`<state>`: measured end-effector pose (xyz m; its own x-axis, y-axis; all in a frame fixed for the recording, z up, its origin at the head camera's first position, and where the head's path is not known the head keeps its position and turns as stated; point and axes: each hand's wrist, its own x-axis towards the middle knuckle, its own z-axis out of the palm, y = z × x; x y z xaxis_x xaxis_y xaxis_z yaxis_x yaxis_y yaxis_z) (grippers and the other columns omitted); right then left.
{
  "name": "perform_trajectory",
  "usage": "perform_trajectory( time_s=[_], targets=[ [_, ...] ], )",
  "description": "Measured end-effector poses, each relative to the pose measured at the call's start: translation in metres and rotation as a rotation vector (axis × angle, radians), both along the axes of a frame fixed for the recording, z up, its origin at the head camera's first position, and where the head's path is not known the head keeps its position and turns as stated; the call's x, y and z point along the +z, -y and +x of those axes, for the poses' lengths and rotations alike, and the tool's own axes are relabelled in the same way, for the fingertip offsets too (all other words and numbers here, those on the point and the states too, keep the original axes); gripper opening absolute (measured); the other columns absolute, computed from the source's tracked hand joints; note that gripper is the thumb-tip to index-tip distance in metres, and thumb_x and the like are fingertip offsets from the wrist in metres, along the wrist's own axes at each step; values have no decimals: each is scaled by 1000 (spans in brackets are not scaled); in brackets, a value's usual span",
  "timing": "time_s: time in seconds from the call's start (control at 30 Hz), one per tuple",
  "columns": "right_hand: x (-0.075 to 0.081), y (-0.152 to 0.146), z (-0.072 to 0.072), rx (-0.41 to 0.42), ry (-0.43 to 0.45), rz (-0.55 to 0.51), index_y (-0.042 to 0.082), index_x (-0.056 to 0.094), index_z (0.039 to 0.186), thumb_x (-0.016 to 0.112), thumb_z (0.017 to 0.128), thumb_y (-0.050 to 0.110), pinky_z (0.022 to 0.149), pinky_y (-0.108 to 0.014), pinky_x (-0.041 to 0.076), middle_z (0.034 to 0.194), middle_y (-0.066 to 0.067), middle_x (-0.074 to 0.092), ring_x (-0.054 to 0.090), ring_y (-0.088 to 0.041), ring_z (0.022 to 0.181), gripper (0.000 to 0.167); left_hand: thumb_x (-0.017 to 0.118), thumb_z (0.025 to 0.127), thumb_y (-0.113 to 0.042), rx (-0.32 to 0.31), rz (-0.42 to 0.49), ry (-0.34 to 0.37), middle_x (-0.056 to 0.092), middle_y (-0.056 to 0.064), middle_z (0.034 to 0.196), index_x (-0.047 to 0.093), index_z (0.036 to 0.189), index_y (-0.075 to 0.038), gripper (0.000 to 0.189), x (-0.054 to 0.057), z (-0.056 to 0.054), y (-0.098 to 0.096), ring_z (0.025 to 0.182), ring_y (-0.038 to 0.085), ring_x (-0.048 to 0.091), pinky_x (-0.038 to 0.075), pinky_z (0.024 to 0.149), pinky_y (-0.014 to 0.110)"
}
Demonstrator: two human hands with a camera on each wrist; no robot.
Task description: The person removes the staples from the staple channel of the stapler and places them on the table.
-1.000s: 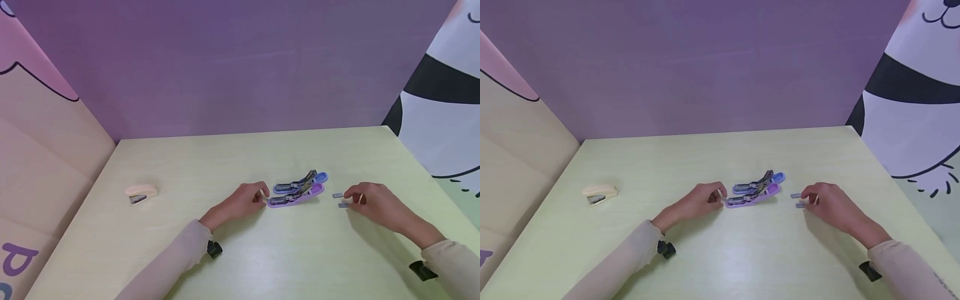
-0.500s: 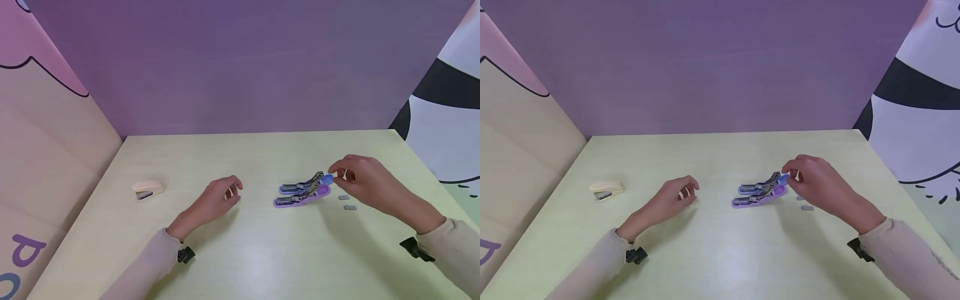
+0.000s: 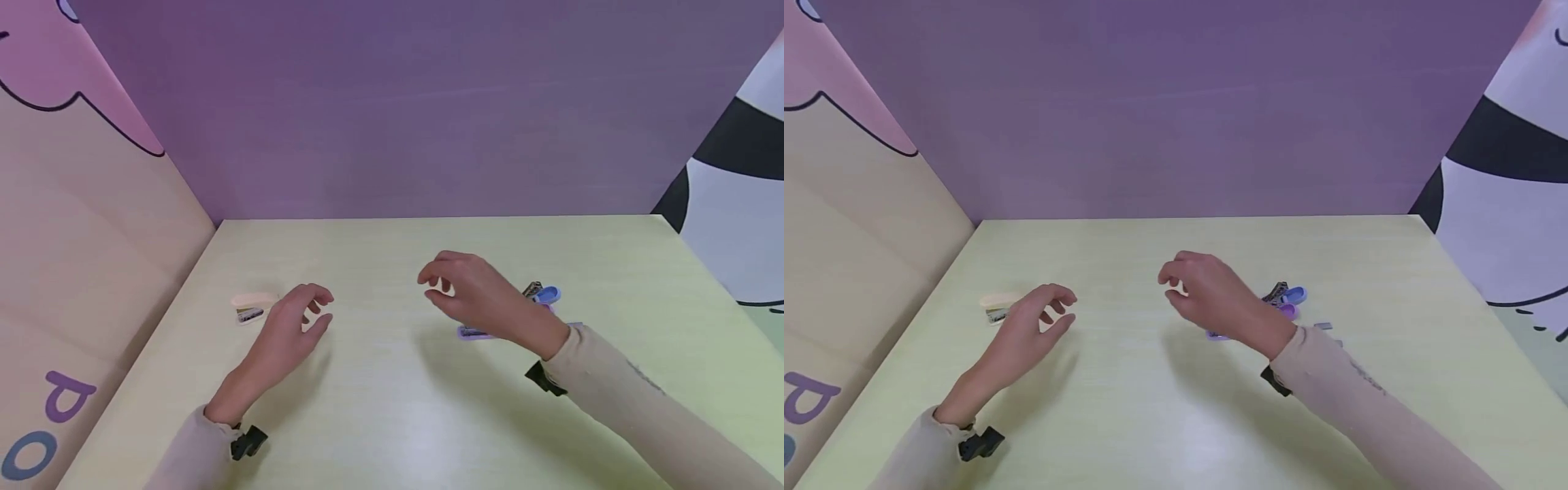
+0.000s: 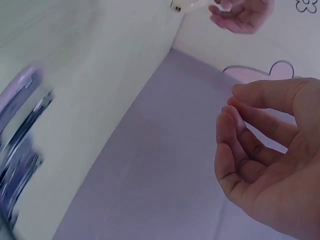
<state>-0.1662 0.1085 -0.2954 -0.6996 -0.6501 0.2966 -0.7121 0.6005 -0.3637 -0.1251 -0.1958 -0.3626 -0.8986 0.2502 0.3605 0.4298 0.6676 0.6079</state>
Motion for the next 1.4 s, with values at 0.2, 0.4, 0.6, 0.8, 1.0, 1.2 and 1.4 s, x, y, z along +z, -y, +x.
perform_trajectory(
  time_s=[0.2,0.4,0.6,0.8,1.0,1.2,1.4],
  targets=[
    [-13,50,-12,57,75,14,7,71,110,69,90,6,83,-31,51,106,0,67,63,-17,90,20,70,89,0,112,22,-118,61,4,114,62,114,-9,27,3,2,34,99,22,59,53,77,41],
    [-39,105,-18,112,164,31,9,68,118,66,94,11,90,-29,48,115,1,66,62,-14,98,25,70,86,5,230,21,-152,57,9,117,61,113,-6,30,-9,10,76,105,25,55,51,79,34],
    [-61,153,-22,140,236,25,9,59,130,62,95,12,96,-28,45,125,0,62,58,-14,111,35,70,86,4,306,-3,-79,52,17,123,58,119,-1,35,-26,21,109,110,33,52,47,84,42],
    [-73,195,-27,117,230,26,8,48,141,61,96,14,104,-26,40,138,-4,56,50,-19,127,48,70,88,0,289,4,51,45,26,131,49,130,4,48,-35,22,138,116,46,48,46,87,59],
    [-77,225,-34,86,227,7,11,44,145,59,98,17,109,-26,36,146,-2,49,44,-18,135,51,71,92,-14,246,80,286,36,28,143,35,143,5,66,-42,10,160,121,48,48,53,86,49],
    [-89,252,-39,50,234,48,13,43,148,57,99,24,107,-33,40,149,-1,47,44,-21,134,51,71,93,-29,229,121,481,41,24,140,30,150,-1,76,-53,2,166,116,36,53,51,78,30],
    [-104,261,-45,67,279,57,13,49,142,58,101,25,90,-24,46,129,-2,60,55,-14,111,43,71,92,-22,215,42,428,51,24,131,46,140,2,59,-59,-11,159,100,29,58,50,72,28]
  ],
)
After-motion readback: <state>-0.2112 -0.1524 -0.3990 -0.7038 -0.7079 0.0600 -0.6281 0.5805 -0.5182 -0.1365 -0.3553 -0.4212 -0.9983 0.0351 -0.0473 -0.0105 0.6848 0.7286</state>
